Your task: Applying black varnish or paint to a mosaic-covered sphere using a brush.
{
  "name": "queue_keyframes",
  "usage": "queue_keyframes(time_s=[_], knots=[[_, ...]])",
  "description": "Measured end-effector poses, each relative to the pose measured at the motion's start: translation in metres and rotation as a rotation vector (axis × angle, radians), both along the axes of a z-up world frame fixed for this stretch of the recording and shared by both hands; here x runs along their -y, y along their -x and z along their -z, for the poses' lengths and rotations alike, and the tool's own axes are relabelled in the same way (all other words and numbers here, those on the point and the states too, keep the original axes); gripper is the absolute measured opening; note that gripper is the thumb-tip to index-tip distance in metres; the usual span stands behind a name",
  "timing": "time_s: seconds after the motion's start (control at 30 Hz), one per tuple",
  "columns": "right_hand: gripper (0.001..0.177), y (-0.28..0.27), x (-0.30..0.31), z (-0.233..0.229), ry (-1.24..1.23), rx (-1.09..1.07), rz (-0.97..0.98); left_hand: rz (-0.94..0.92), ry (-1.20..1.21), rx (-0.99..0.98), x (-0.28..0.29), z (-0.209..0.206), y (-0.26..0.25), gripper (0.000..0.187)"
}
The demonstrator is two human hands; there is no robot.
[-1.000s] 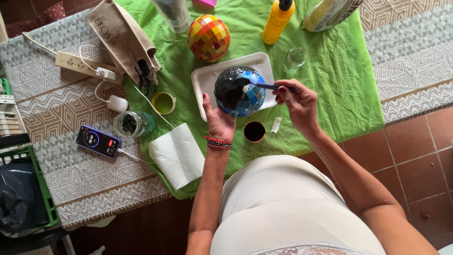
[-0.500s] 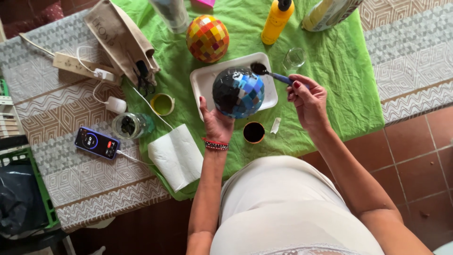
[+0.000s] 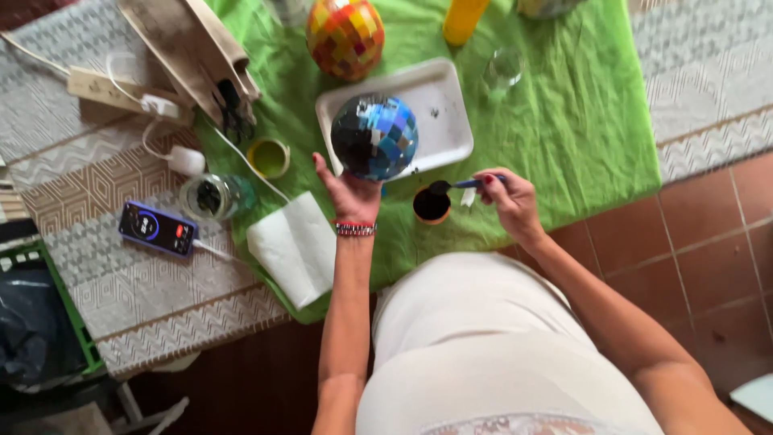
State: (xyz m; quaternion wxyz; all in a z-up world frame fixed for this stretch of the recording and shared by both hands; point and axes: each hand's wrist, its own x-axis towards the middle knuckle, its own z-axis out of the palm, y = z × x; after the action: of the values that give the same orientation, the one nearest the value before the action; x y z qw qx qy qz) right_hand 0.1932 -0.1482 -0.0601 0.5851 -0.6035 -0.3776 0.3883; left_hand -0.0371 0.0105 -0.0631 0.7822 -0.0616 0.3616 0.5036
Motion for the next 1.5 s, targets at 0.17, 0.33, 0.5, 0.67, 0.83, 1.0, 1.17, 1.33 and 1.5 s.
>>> queue_keyframes(time_s=[0.17,0.33,0.5,0.67,0.83,1.0,1.17,1.33,1.5], knots=[[0.016,0.015,0.003,0.01,-0.022,0.329,-0.131,-0.008,-0.012,-0.002,0.016,-0.024,-0.015,0.078],[0.017,0.023,0.015,0.019,-0.012,0.551,-0.223,0.016,-0.046,0.023,0.028,0.004,-0.012,0.076],[0.017,0.027,0.02,0.025,0.036,0.51,-0.169,0.073,-0.026,0.003,0.037,0.026,-0.005,0.077],[0.02,0.032,0.027,0.044,0.103,0.202,-0.048,0.078,0.015,-0.002,0.046,0.031,-0.007,0.074],[0.022,0.037,0.027,0.062,0.212,-0.091,0.043,0.089,0.027,-0.011,0.05,0.025,-0.006,0.072],[0.026,0.037,0.027,0.065,0.293,-0.296,0.142,0.079,0.048,-0.009,0.047,0.021,-0.006,0.072],[0.027,0.034,0.031,0.067,0.336,-0.372,0.179,0.078,0.046,-0.052,0.042,0.03,-0.002,0.075],[0.027,0.03,0.035,0.069,0.378,-0.422,0.218,0.05,0.041,-0.063,0.039,0.046,0.003,0.074],[0.027,0.029,0.033,0.056,0.343,-0.415,0.219,0.005,0.036,-0.062,0.035,0.027,0.0,0.072]])
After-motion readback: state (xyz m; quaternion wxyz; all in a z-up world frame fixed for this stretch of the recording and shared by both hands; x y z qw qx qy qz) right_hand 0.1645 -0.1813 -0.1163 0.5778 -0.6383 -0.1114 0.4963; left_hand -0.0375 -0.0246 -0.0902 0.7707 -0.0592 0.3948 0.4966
